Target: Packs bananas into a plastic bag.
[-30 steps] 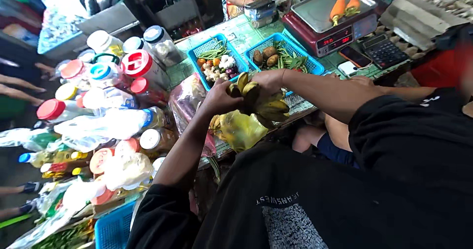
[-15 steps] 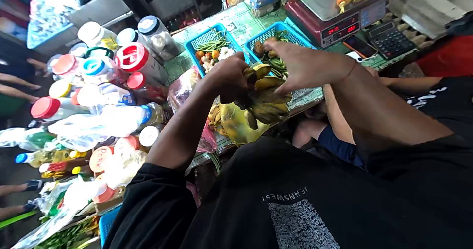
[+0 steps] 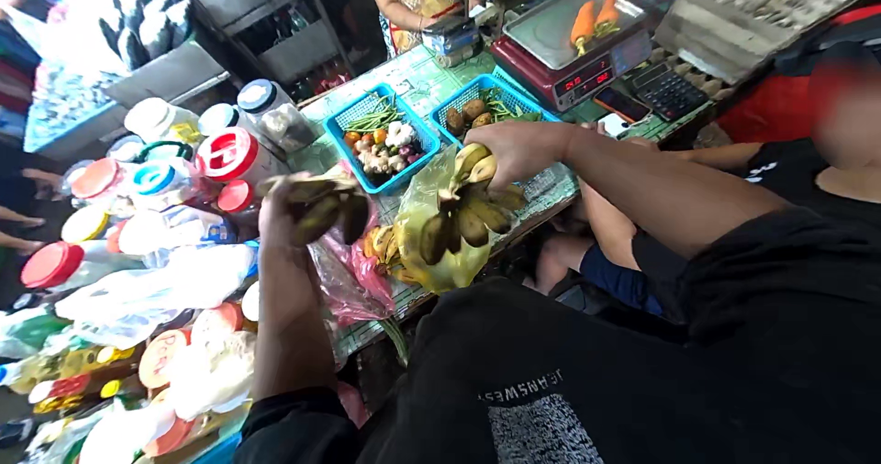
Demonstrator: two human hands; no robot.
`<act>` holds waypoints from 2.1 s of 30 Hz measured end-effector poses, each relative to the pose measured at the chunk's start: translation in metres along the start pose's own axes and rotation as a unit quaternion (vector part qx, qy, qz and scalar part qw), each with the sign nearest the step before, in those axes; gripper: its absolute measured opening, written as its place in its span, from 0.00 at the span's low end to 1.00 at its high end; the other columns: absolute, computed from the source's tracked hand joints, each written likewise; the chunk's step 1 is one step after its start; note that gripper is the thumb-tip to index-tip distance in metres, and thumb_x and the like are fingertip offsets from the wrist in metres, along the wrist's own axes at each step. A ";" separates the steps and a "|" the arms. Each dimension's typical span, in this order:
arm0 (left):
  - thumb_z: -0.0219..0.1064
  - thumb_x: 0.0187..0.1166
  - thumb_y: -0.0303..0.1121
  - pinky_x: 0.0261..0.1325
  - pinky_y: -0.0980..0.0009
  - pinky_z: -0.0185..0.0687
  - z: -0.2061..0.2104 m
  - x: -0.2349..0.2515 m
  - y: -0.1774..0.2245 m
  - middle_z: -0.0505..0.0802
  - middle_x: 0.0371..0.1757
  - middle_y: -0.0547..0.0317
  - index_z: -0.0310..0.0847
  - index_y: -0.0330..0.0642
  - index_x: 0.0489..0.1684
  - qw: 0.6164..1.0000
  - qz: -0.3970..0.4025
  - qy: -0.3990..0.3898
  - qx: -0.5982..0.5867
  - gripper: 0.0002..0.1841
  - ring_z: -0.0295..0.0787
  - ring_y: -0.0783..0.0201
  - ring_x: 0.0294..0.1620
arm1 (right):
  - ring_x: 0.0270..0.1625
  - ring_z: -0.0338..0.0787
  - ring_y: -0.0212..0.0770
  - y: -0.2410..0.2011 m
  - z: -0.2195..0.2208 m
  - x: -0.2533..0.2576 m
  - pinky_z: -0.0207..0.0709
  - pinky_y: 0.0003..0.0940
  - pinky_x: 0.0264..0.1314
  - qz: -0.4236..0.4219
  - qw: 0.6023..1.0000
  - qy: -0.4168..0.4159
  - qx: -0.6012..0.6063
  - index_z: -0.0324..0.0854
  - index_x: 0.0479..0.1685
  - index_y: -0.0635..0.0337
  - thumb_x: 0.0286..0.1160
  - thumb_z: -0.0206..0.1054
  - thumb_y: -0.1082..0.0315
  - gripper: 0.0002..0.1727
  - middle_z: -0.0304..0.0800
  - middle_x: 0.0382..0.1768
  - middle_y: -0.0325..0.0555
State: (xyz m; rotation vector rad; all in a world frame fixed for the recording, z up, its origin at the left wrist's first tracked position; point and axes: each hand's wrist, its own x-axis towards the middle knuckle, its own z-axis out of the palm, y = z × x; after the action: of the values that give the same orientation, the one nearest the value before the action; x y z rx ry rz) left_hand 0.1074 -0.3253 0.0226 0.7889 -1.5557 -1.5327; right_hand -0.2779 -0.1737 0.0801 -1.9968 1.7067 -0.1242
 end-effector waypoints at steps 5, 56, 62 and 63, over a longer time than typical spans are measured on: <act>0.62 0.84 0.54 0.55 0.53 0.91 0.007 -0.024 -0.078 0.94 0.50 0.51 0.79 0.39 0.67 0.954 -0.114 0.275 -0.025 0.27 0.93 0.58 0.49 | 0.57 0.89 0.55 0.054 0.029 -0.024 0.82 0.62 0.59 0.070 0.977 0.100 0.176 0.74 0.71 0.55 0.40 0.89 0.60 0.47 0.88 0.55 0.57; 0.60 0.89 0.42 0.53 0.47 0.88 0.292 -0.042 0.050 0.95 0.39 0.54 0.92 0.43 0.44 0.894 -0.012 -0.051 0.445 0.16 0.93 0.57 0.43 | 0.51 0.93 0.44 0.068 0.125 -0.127 0.89 0.45 0.56 0.082 0.685 0.151 0.708 0.79 0.64 0.62 0.89 0.54 0.54 0.22 0.93 0.48 0.52; 0.71 0.79 0.39 0.47 0.54 0.92 0.324 -0.113 0.044 0.93 0.58 0.60 0.91 0.54 0.59 0.853 0.129 -0.069 0.500 0.13 0.93 0.61 0.48 | 0.45 0.92 0.40 0.030 0.126 -0.094 0.89 0.41 0.48 0.053 0.609 0.140 0.779 0.78 0.63 0.59 0.89 0.54 0.62 0.15 0.92 0.44 0.48; 0.73 0.76 0.38 0.43 0.52 0.91 0.309 -0.125 0.048 0.90 0.61 0.55 0.87 0.56 0.68 0.836 0.109 -0.012 0.538 0.20 0.93 0.56 0.46 | 0.44 0.94 0.44 0.026 0.122 -0.090 0.90 0.44 0.47 0.053 0.594 0.120 0.794 0.77 0.63 0.59 0.91 0.51 0.58 0.18 0.92 0.44 0.51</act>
State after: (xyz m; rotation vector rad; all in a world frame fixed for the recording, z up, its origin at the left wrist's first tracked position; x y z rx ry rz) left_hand -0.0948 -0.0600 0.0718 1.1044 -2.4239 -0.3744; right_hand -0.2726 -0.0523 -0.0144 -0.4446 0.9187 -1.3569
